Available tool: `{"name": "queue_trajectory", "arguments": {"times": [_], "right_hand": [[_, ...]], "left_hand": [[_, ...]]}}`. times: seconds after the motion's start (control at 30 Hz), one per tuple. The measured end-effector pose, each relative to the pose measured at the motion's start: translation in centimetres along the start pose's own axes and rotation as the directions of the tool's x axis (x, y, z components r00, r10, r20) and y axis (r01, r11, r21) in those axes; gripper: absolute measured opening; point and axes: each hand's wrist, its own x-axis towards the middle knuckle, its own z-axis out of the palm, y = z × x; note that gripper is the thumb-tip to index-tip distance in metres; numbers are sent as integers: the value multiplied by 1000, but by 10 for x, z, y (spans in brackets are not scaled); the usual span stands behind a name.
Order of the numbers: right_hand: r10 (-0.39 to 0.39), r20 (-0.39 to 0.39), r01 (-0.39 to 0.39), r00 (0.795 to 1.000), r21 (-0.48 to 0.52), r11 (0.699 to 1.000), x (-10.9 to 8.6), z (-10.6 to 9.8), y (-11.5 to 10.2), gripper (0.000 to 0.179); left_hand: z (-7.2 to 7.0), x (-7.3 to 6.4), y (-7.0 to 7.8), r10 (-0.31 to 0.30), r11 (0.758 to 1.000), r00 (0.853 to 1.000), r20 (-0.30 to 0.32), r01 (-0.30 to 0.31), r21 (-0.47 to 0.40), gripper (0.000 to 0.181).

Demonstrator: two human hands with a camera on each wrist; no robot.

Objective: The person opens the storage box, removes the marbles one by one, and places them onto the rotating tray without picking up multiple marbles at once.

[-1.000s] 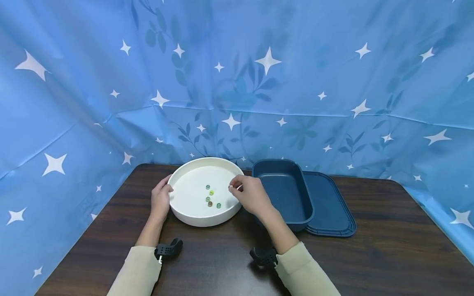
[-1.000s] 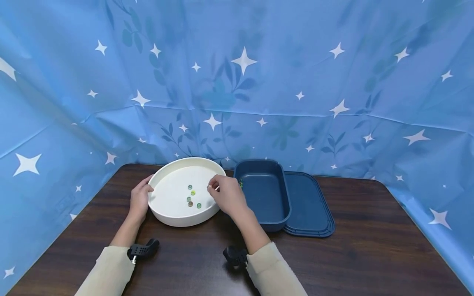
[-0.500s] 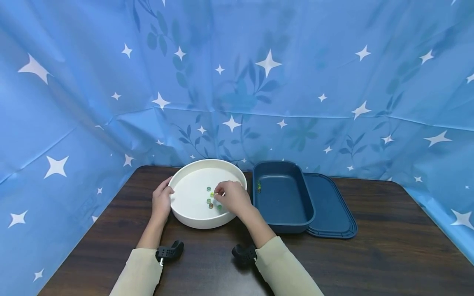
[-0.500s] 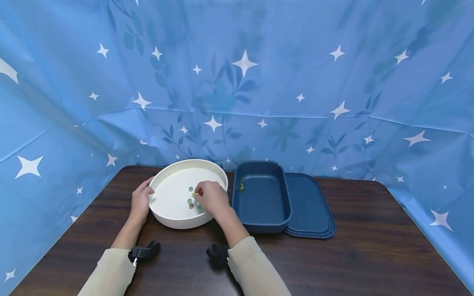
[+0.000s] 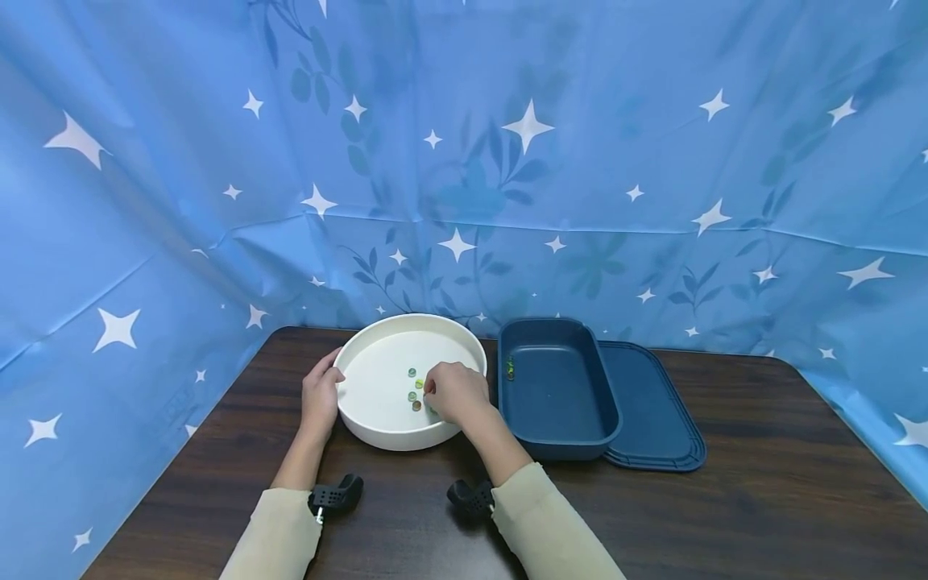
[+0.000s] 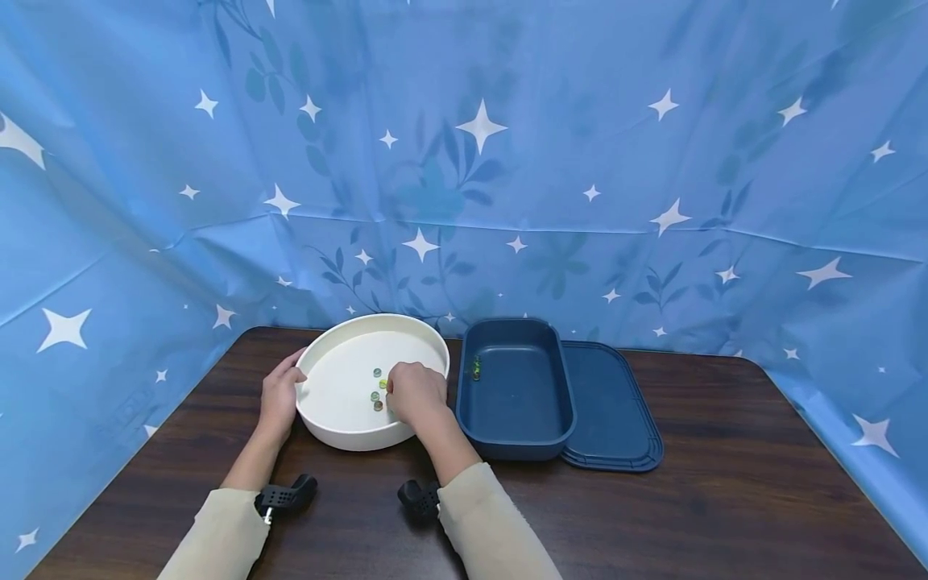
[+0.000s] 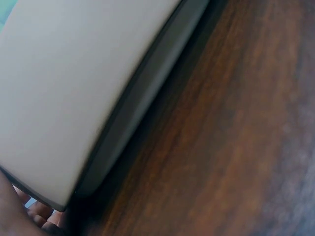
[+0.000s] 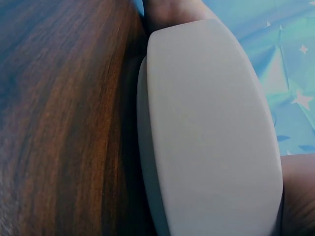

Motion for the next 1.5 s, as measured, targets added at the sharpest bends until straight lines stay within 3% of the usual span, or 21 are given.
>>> {"name": "queue_trajectory", "arguments": {"times": [0.2,0.47,0.63,0.87,1.13,1.5], "right_hand": [[8,2,-8,1000,12,1000,0,0,0,9],[-21,-40,28,999,190,981,-8,-24,8,17],[-12,-113,46,994,308,950,-18,-48,29,16],[75,-175,-5,982,372,928,-26,-68,69,16],[118,-143,-55,983,385,921,-24,-71,105,17],[235,12,-219,972,404,888,-16,-49,124,16]], "left_hand": [[0,0,0,4,1000,1000,4,-4,-3,63],[0,0,0,1,1000,1000,2,-1,-4,63],[4,1,-1,-6,1000,1000,13,6,-11,63],[2,-1,0,-12,1000,1000,9,12,-5,63],[-2,-1,1,-15,1000,1000,8,15,-9,63],[-1,-1,2,-13,1000,1000,13,13,-11,63]]}}
